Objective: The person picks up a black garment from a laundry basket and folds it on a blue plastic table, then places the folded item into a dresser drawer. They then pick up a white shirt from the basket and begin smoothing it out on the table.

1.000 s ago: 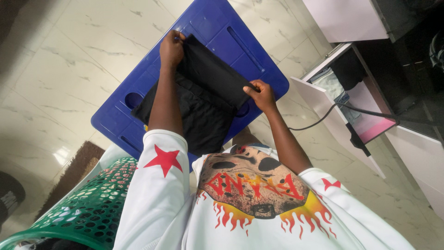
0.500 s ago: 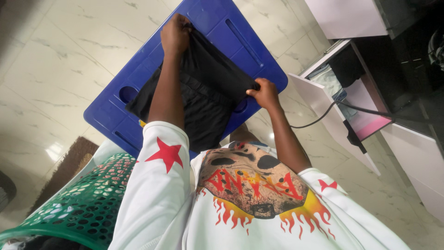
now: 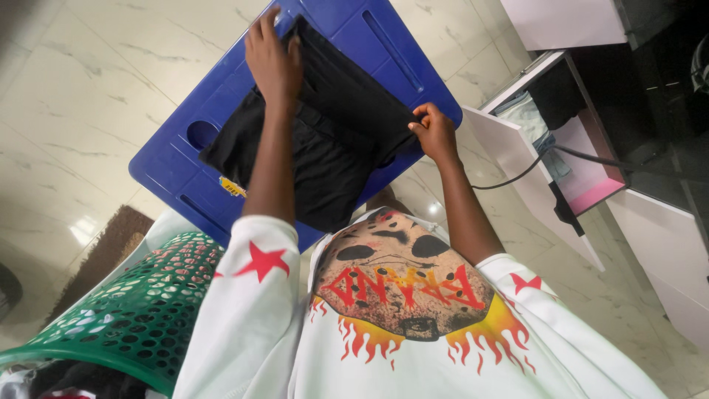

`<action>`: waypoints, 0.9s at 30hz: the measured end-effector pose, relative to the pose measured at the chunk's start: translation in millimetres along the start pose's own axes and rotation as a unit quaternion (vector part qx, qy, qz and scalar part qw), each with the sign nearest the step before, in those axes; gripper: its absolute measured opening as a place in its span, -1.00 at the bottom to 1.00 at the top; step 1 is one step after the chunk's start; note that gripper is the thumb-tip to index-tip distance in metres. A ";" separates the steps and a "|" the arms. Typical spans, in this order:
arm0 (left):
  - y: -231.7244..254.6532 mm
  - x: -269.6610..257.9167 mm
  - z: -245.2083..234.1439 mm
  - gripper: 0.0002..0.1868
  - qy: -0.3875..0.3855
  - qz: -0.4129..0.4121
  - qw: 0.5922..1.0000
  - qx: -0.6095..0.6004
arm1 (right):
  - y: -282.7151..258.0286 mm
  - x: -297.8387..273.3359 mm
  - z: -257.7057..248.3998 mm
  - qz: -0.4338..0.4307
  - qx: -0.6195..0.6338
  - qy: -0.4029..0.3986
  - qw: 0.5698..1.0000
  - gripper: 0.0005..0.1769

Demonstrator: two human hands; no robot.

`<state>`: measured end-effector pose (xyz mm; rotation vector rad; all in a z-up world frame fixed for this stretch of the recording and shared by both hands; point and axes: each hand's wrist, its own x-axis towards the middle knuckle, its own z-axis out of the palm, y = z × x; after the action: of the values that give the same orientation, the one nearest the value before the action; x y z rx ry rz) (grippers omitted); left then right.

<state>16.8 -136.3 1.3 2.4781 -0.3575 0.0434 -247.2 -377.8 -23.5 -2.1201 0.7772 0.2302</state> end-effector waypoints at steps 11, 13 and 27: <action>-30.4 -330.1 -51.7 -0.35 -0.107 -0.523 0.844 0.060 | -48.7 -82.8 50.5 -0.021 -0.123 0.013 0.992 -0.79; -60.0 -381.0 -41.3 -0.37 -0.331 -0.473 0.814 0.067 | -47.9 -94.4 63.9 -0.042 -0.171 0.055 0.983 -0.80; -76.2 -429.1 -19.7 -0.59 -0.221 -0.572 0.771 -0.173 | -15.6 -72.5 110.6 0.326 0.295 0.053 0.897 -0.57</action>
<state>-375.0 38.7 -77.2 1.9156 0.9206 -1.0143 -283.3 -252.9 -52.2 -1.2579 1.4092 0.1956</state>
